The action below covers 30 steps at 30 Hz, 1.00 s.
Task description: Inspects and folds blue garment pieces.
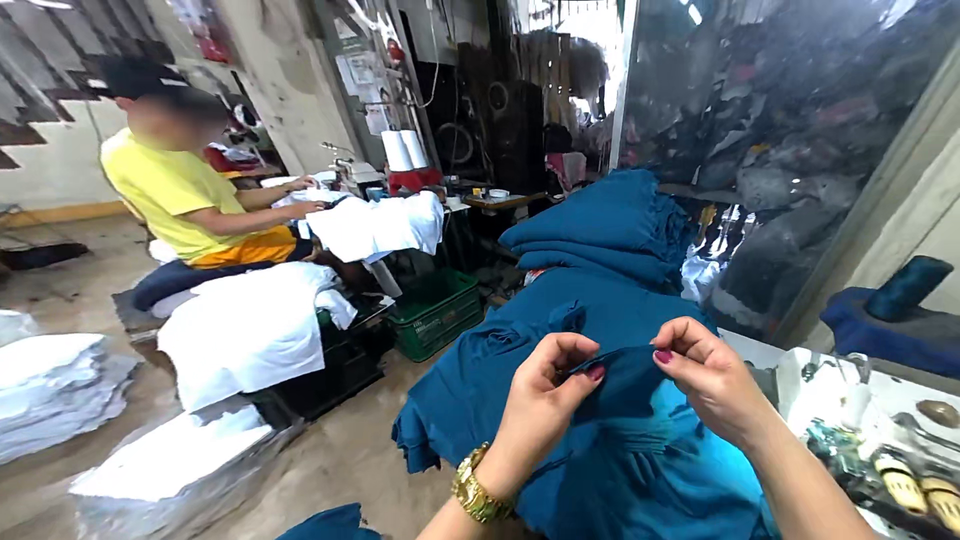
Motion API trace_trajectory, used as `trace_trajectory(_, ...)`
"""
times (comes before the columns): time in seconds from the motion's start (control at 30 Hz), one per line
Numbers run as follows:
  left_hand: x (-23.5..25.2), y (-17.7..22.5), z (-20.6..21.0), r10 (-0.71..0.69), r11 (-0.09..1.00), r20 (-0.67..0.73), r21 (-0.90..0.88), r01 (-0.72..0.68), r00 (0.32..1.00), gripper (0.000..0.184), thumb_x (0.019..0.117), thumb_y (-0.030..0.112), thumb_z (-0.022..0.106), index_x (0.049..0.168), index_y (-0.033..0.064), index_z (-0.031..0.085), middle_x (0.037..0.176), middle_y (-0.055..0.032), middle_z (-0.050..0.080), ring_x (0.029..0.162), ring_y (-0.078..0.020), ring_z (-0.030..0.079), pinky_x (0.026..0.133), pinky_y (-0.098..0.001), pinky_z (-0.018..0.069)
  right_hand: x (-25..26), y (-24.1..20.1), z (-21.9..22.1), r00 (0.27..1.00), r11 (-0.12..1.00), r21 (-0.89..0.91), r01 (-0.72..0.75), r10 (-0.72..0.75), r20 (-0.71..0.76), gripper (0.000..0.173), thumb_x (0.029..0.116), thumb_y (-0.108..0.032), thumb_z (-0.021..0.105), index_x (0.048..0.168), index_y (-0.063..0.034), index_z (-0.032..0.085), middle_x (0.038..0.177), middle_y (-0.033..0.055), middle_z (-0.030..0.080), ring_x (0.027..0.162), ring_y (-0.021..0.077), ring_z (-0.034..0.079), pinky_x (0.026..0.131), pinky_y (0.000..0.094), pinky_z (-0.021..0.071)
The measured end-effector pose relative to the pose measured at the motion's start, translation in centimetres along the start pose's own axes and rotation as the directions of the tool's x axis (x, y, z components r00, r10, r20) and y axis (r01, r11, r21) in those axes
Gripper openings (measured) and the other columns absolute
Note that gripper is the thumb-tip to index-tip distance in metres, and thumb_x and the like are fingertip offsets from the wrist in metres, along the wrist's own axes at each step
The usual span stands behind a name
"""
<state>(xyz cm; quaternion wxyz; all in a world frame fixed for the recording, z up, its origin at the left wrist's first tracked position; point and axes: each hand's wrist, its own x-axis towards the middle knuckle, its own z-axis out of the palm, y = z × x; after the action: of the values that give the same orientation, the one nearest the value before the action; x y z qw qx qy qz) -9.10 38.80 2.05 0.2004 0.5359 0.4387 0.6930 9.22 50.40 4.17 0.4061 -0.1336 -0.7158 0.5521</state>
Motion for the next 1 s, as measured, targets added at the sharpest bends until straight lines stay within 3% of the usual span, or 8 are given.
trace_trajectory(0.07, 0.8, -1.2, 1.5, -0.108, 0.994, 0.000, -0.013, 0.108, 0.994, 0.025, 0.0882, 0.003, 0.070, 0.112, 0.0101, 0.068, 0.095, -0.0008, 0.071, 0.084, -0.0090, 0.068, 0.074, -0.0264, 0.0582, 0.3, 0.8, -1.3, 0.999, 0.999, 0.014, -0.033, 0.033, -0.041, 0.015, 0.0951, -0.004, 0.060, 0.105, -0.0149, 0.065, 0.087, -0.0035, 0.066, 0.072, 0.0027, 0.060, 0.064, 0.0186, 0.0510)
trace_trajectory(0.17, 2.0, -5.5, 2.7, -0.331, 0.942, -0.015, 0.062, 0.331, 0.944, 0.026, 0.0901, 0.002, 0.071, 0.116, 0.0035, 0.066, 0.100, -0.0076, 0.070, 0.087, -0.0151, 0.067, 0.077, -0.0333, 0.0567, 1.3, 4.0, -2.8, 0.961, 0.958, -0.111, -0.266, 0.255, -0.106, 0.014, 0.0979, -0.001, 0.061, 0.111, -0.0037, 0.061, 0.085, 0.0028, 0.063, 0.070, 0.0081, 0.059, 0.065, 0.0257, 0.0516)
trace_trajectory(0.27, 2.2, -9.4, 2.9, -0.506, 0.837, -0.016, 0.233, 0.496, 0.862, 0.045, 0.0883, 0.004, 0.073, 0.131, 0.0003, 0.058, 0.113, -0.0172, 0.065, 0.098, -0.0244, 0.066, 0.084, -0.0412, 0.0563, 2.2, 8.0, -3.8, 0.872, 0.784, -0.386, -0.485, 0.466, -0.149, 0.026, 0.0996, -0.009, 0.064, 0.124, -0.0011, 0.060, 0.087, 0.0095, 0.066, 0.071, 0.0150, 0.060, 0.069, 0.0336, 0.0516)
trace_trajectory(0.33, 2.3, -9.8, 3.0, -0.547, 0.796, -0.050, 0.279, 0.538, 0.836, 0.050, 0.0880, 0.004, 0.072, 0.135, 0.0019, 0.056, 0.120, -0.0176, 0.064, 0.101, -0.0242, 0.065, 0.084, -0.0397, 0.0554, 2.4, 8.7, -3.7, 0.836, 0.689, -0.488, -0.536, 0.514, -0.193, 0.028, 0.1017, -0.013, 0.061, 0.128, -0.0031, 0.061, 0.097, 0.0121, 0.070, 0.084, 0.0190, 0.066, 0.082, 0.0387, 0.0532)
trace_trajectory(0.5, 2.0, -7.2, 1.7, -0.423, 0.769, -0.023, 0.520, 0.372, 0.906, 0.046, 0.0921, 0.007, 0.070, 0.136, 0.0056, 0.058, 0.137, -0.0164, 0.058, 0.107, -0.0253, 0.067, 0.090, -0.0421, 0.0572, 1.7, 9.5, -3.6, 0.908, 0.747, -0.516, -0.419, 0.326, -0.264, 0.035, 0.1015, -0.010, 0.061, 0.135, -0.0016, 0.058, 0.119, 0.0191, 0.068, 0.104, 0.0297, 0.069, 0.093, 0.0481, 0.0549)
trace_trajectory(0.63, -1.9, -4.8, -2.8, -0.349, 0.742, -0.058, 0.592, 0.313, 0.935, 0.023, 0.0972, 0.016, 0.066, 0.116, 0.0030, 0.068, 0.102, -0.0095, 0.071, 0.089, -0.0171, 0.069, 0.082, -0.0374, 0.0582, 1.4, 10.1, -3.6, 0.922, 0.805, -0.474, -0.355, 0.217, -0.322, 0.037, 0.1008, -0.008, 0.062, 0.137, -0.0021, 0.056, 0.131, 0.0217, 0.061, 0.100, 0.0313, 0.069, 0.085, 0.0487, 0.0572)
trace_trajectory(0.83, -8.4, -7.3, -5.2, -0.357, 0.561, 0.114, 0.820, 0.116, 0.927, 0.033, 0.0928, 0.020, 0.069, 0.122, 0.0037, 0.070, 0.114, -0.0193, 0.068, 0.100, -0.0327, 0.068, 0.090, -0.0492, 0.0566, 2.1, 10.7, -3.7, 0.916, 0.812, -0.453, -0.368, 0.232, -0.329, 0.038, 0.0992, -0.006, 0.065, 0.136, -0.0026, 0.058, 0.132, 0.0209, 0.061, 0.098, 0.0305, 0.068, 0.084, 0.0479, 0.0569)
trace_trajectory(1.0, -7.5, -7.8, -7.0, -0.378, 0.707, 0.128, 0.680, 0.196, 0.917, 0.022, 0.0917, 0.011, 0.070, 0.111, -0.0011, 0.072, 0.098, -0.0156, 0.073, 0.088, -0.0245, 0.071, 0.086, -0.0420, 0.0582, 1.9, 11.2, -4.1, 0.937, 0.834, -0.450, -0.319, 0.205, -0.283, 0.039, 0.0973, -0.006, 0.061, 0.135, -0.0010, 0.058, 0.132, 0.0208, 0.061, 0.093, 0.0257, 0.068, 0.080, 0.0424, 0.0576)
